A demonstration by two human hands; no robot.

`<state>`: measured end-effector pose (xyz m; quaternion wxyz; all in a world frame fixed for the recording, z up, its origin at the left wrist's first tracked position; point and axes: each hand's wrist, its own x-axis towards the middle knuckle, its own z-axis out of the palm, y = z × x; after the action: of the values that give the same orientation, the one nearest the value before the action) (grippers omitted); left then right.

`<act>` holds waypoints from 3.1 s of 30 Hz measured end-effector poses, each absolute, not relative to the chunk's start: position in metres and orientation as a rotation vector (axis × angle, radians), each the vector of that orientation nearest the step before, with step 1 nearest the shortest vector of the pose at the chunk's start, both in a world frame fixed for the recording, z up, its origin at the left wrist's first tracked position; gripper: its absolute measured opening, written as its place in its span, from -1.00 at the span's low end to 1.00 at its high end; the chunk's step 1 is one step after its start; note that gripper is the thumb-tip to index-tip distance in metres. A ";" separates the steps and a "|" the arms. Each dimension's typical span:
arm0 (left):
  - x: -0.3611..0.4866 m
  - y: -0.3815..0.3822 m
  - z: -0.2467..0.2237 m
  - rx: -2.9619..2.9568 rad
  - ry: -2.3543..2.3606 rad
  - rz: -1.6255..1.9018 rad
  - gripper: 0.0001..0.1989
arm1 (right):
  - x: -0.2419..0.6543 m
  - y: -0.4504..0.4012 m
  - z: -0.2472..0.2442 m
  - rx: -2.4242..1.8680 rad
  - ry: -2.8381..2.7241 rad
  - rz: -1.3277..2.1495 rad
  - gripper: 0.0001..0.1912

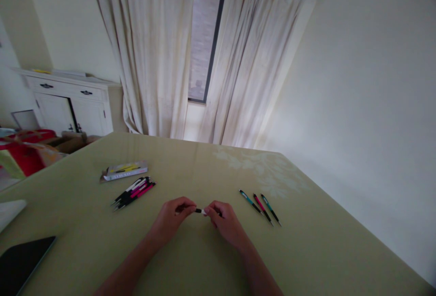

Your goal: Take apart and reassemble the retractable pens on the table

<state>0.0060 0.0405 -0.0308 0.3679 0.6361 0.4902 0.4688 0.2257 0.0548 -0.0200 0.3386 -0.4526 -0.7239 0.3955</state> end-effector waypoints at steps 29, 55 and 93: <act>0.001 0.050 -0.040 1.371 1.101 1.382 -0.60 | 0.225 0.057 -0.022 -1.187 -1.822 1.028 -0.45; 0.010 0.034 -0.021 1.430 1.115 1.362 -0.65 | 0.228 0.050 -0.009 -1.066 -1.701 1.087 -0.48; 0.022 0.018 -0.020 1.404 1.084 1.351 -0.68 | 0.220 0.051 -0.010 -0.985 -1.379 1.153 -0.48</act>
<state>0.0216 0.0181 -0.0200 0.4406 0.5653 0.4364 0.5440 0.2204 0.0510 -0.0103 0.5196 -0.4106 -0.5749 0.4806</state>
